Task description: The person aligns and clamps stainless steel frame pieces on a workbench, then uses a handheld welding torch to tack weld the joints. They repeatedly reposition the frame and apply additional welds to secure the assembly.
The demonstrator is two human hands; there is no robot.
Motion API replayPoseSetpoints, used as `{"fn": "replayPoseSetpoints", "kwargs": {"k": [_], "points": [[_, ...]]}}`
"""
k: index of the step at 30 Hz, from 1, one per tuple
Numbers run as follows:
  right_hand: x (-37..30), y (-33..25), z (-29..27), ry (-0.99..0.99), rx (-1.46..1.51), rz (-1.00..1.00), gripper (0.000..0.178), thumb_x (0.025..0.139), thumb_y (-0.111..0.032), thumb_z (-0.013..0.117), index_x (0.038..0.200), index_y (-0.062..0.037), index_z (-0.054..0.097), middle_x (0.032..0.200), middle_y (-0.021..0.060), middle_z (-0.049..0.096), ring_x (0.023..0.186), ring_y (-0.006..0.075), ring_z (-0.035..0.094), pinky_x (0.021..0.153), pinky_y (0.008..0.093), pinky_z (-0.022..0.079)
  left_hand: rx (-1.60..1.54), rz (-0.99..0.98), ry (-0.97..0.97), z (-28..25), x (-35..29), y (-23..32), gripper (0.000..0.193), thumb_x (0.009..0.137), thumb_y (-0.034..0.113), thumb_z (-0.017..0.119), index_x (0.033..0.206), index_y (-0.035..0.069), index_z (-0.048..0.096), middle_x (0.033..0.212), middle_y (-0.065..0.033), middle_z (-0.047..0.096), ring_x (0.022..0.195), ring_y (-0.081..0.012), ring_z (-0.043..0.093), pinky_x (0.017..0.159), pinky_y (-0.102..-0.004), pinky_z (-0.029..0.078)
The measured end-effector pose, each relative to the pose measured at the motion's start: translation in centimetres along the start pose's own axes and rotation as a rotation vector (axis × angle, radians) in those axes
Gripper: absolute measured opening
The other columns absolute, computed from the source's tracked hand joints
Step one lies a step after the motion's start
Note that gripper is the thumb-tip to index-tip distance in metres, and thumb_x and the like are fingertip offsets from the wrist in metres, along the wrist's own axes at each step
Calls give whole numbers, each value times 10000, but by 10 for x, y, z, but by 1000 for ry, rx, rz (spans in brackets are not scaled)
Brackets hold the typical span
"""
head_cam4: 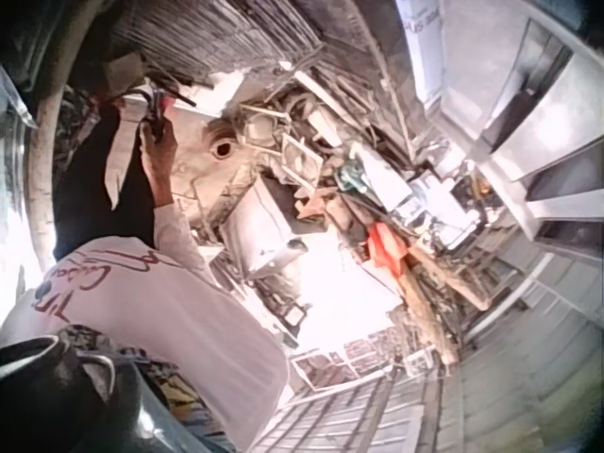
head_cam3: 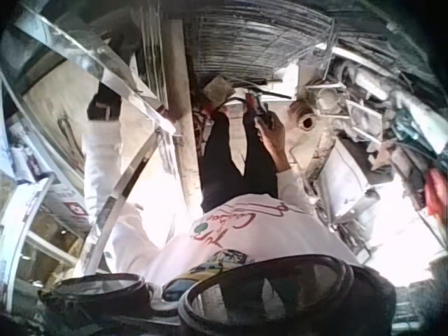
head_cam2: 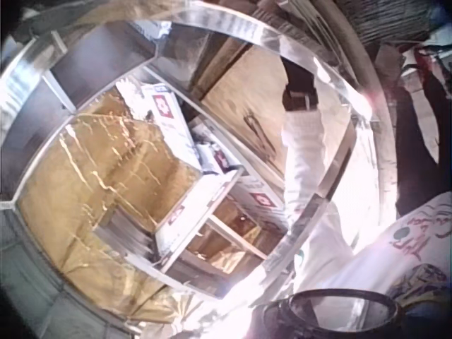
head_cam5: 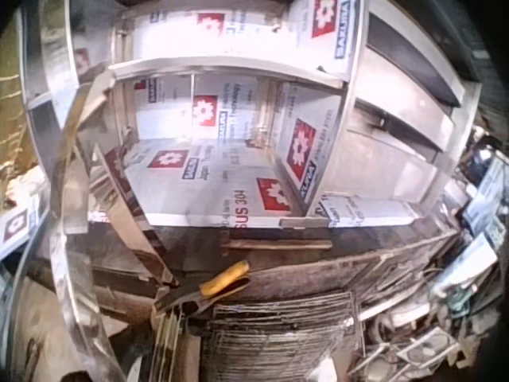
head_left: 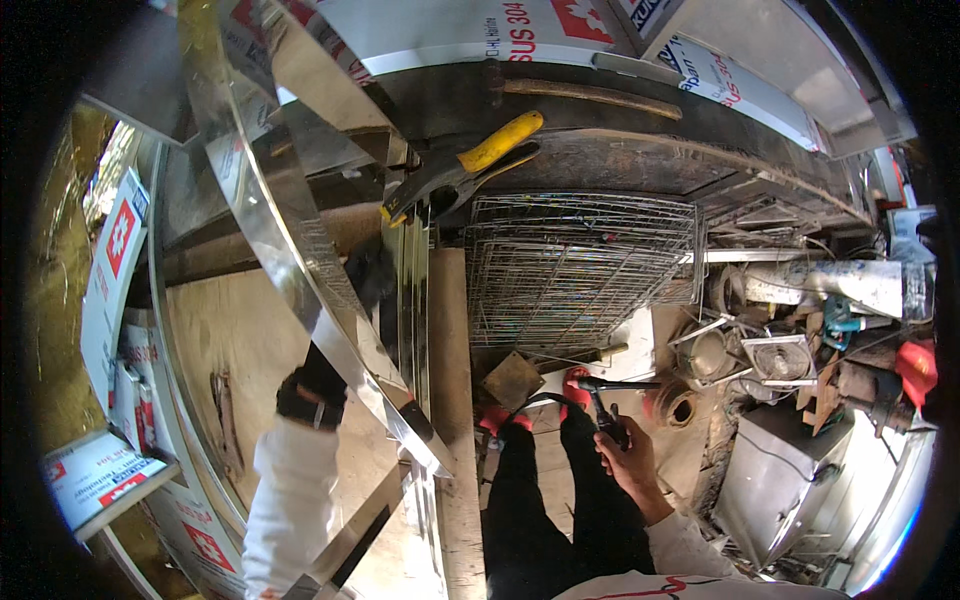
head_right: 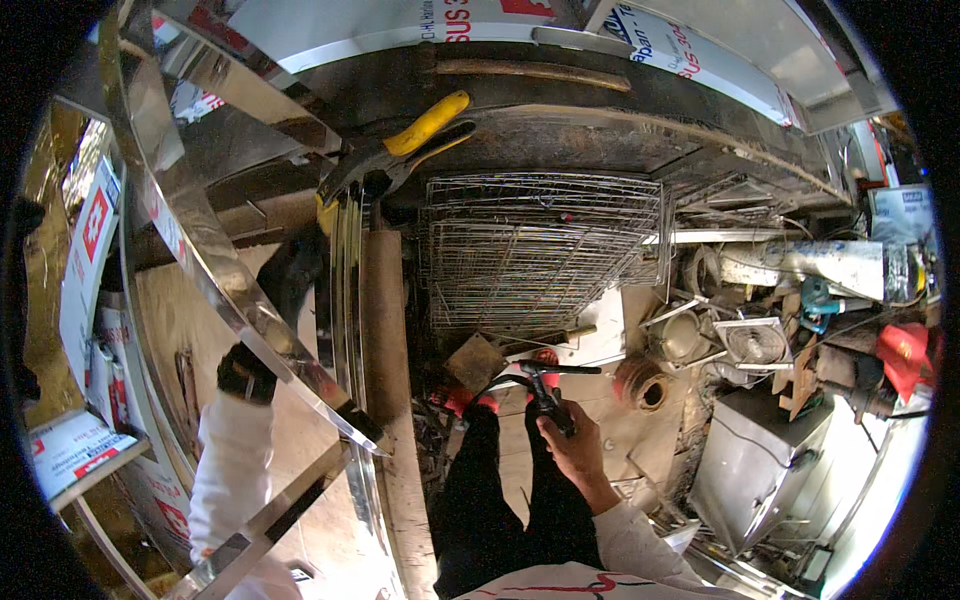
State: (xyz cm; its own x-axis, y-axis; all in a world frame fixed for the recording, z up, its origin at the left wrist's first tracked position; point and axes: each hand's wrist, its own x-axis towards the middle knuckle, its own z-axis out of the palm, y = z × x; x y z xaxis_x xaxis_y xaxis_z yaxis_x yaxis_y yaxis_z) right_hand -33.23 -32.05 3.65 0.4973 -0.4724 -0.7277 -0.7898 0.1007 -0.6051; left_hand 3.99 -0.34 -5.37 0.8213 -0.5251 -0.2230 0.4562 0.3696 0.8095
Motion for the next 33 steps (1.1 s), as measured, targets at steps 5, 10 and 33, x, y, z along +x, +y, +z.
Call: {"fn": "replayPoseSetpoints", "kwargs": {"k": [5,10,33], "points": [[-8,2,-9,40,50,0,322,956,-232,759,1170,-24,640,778,12,668,565,70,572,474,244,455,-144,13,10,-23,31,11,501,1114,199,443,1580,38,351,1540,-130,491,1347,-227,533,1102,-368,454],[-10,1,-20,81,91,4,297,970,-234,742,1152,-32,623,783,22,665,578,71,580,482,241,463,-29,74,130,-12,15,13,518,1108,184,470,1582,9,357,1579,-137,454,1416,-246,470,1188,-355,364],[-34,-159,-1,-781,-187,-731,366,937,-229,781,1193,-11,637,925,99,677,724,224,680,641,321,546,422,221,1253,240,-326,-43,415,1060,298,552,1380,34,546,1271,-171,647,1133,-289,640,974,-453,513]]}}
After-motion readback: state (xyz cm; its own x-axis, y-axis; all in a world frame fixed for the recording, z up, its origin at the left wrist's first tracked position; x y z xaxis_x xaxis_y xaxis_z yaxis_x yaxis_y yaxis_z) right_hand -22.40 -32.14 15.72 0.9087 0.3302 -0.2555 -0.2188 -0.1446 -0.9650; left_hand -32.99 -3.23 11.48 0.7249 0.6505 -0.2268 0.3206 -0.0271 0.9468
